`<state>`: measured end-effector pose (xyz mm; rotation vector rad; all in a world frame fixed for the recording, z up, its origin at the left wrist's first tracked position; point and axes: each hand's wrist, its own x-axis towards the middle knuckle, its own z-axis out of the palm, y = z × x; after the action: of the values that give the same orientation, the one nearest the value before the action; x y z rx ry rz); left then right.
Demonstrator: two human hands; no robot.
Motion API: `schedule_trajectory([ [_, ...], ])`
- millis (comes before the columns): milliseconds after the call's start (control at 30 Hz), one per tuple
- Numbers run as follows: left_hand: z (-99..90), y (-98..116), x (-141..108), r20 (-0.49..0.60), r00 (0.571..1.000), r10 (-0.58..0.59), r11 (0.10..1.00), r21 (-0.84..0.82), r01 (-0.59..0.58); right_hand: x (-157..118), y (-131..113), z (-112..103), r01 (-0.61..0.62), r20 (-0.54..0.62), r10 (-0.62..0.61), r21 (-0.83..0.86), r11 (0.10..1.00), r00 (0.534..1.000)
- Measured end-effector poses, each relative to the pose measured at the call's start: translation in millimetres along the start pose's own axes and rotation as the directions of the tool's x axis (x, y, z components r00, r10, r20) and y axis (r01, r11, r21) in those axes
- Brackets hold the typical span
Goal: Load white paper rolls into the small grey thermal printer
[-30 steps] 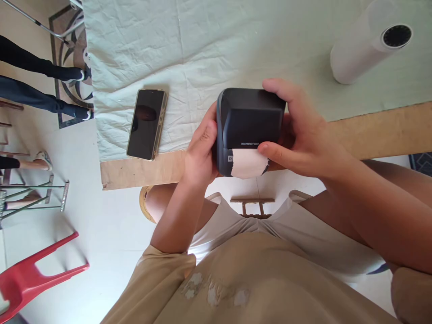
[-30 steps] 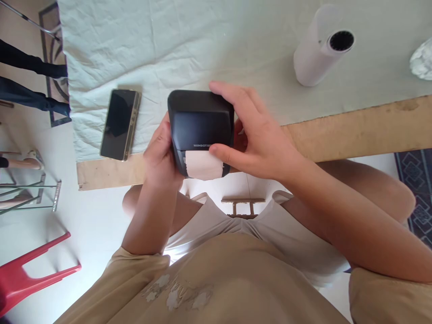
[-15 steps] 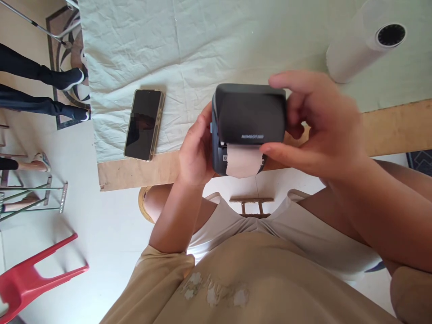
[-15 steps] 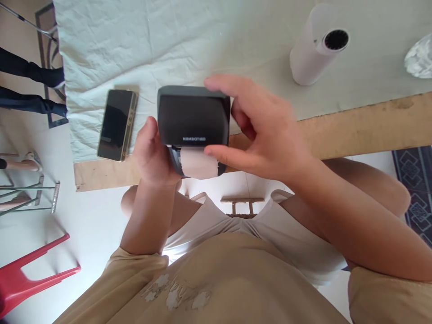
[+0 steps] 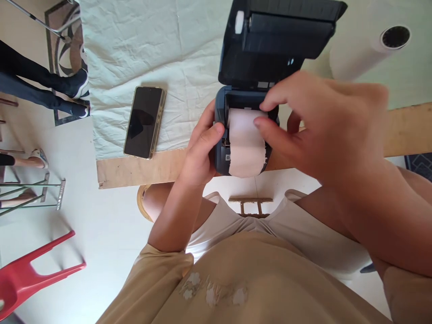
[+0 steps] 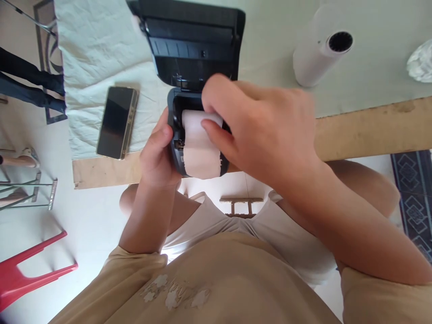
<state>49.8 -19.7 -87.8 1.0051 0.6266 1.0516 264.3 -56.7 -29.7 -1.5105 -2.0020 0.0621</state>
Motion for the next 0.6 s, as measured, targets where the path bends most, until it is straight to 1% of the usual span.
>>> schedule_trajectory([
  [33, -0.1, 1, -1, -0.023, 1.0, -0.012, 0.999, 0.032, 0.013, -2, 0, -1, 0.023, 0.004, -0.023, -0.071, 0.997, 1.0],
  [67, -0.8, 2, -1, 0.013, 0.999, -0.044, 0.997, 0.062, 0.043, -3, 0, -2, 0.04, 0.029, -0.037, -0.104, 0.994, 0.999],
  [100, -1.9, 2, 0, 0.015, 0.999, -0.043, 0.996, 0.081, 0.042, -4, 1, -2, 0.052, 0.056, -0.045, -0.116, 0.992, 0.997],
  [133, -3.3, 2, 0, 0.028, 0.999, -0.039, 0.995, 0.093, 0.036, -5, 3, 0, 0.064, 0.083, -0.054, -0.118, 0.991, 0.995],
  [200, -6.0, 0, 2, 0.037, 0.999, 0.017, 0.996, 0.092, -0.021, -4, 7, 3, 0.091, 0.134, -0.078, -0.09, 0.992, 0.988],
  [267, -7.3, -1, 2, 0.055, 0.998, 0.032, 0.996, 0.083, -0.036, -2, 9, 5, 0.085, 0.163, -0.077, -0.041, 0.996, 0.984],
  [333, -7.2, 0, 0, 0.079, 0.997, 0.001, 0.997, 0.074, -0.006, -1, 5, 0, 0.045, 0.147, -0.045, 0.003, 0.999, 0.988],
  [400, -6.5, 0, -2, 0.07, 0.997, -0.012, 0.998, 0.062, 0.008, -1, -3, -11, 0.008, 0.149, -0.021, 0.085, 0.996, 0.989],
  [467, -6.3, -2, -3, 0.047, 0.999, 0.011, 0.999, 0.04, -0.013, -3, -8, -25, -0.069, 0.186, 0.028, 0.216, 0.974, 0.982],
  [500, -6.5, -3, -3, 0.035, 0.999, 0.008, 0.999, 0.03, -0.009, -5, -6, -29, -0.118, 0.206, 0.058, 0.289, 0.95, 0.977],
  [567, -7.4, -6, -3, 0.021, 1.0, -0.008, 1.0, 0.018, 0.008, -7, 9, -32, -0.157, 0.18, 0.095, 0.374, 0.914, 0.979],
  [600, -8.1, -7, -3, 0.014, 1.0, -0.026, 1.0, 0.017, 0.025, -7, 23, -30, -0.107, 0.124, 0.066, 0.364, 0.925, 0.99],
])
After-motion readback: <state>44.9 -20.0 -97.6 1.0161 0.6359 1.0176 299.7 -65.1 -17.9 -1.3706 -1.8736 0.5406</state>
